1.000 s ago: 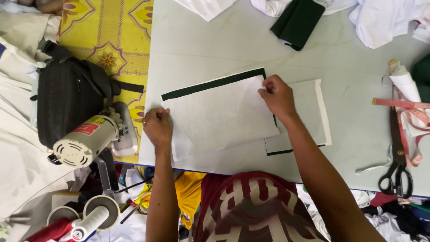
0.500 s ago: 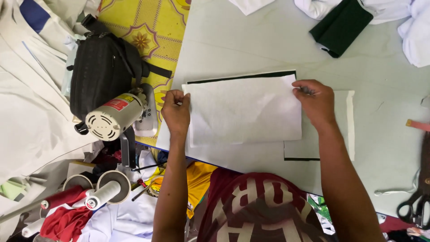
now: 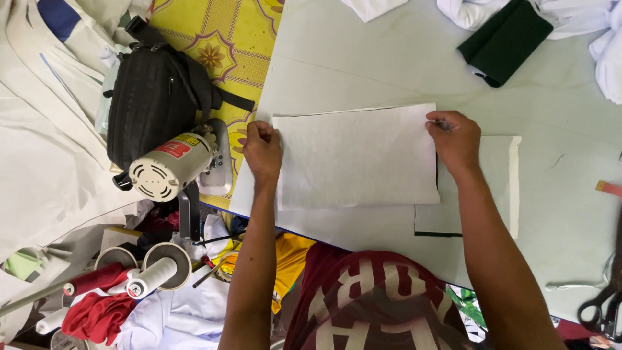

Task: The person uses scissors to cut a piece of dark green fabric placed on a white surface. They then fold the fabric and cut it again to create smaller pieces. The person also handles white fabric pieces and a measuring tape during the process.

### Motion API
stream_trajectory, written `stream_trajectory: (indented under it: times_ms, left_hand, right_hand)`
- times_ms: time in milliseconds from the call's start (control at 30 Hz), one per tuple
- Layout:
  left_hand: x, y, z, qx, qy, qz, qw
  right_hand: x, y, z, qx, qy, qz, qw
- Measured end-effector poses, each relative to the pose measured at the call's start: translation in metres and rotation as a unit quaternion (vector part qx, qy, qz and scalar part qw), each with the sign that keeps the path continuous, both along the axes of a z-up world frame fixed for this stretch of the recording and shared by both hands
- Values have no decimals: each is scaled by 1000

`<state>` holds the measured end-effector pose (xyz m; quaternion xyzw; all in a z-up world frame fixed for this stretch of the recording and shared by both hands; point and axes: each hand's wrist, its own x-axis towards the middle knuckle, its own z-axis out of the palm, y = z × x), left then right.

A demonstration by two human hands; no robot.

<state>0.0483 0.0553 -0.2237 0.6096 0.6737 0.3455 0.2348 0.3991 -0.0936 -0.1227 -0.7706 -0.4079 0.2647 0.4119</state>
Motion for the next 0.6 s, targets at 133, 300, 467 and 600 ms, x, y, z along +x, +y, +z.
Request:
stream_trajectory:
  times_ms: [133, 300, 467, 600]
  left_hand:
    - [2, 1, 0, -8, 2, 12, 1000]
    - [4, 3, -2, -16, 30, 13, 999]
    - [-11, -16, -6, 88, 74, -27, 993]
    - [-25, -67, 31, 16, 159, -74, 984]
  right_hand:
    - [0, 3, -2, 3, 4, -1, 1000]
    - [11, 1, -35, 43, -89, 13, 995]
    - [12, -50, -31, -45, -164, -38, 985]
    - [-20, -102, 0, -199, -93, -74, 973]
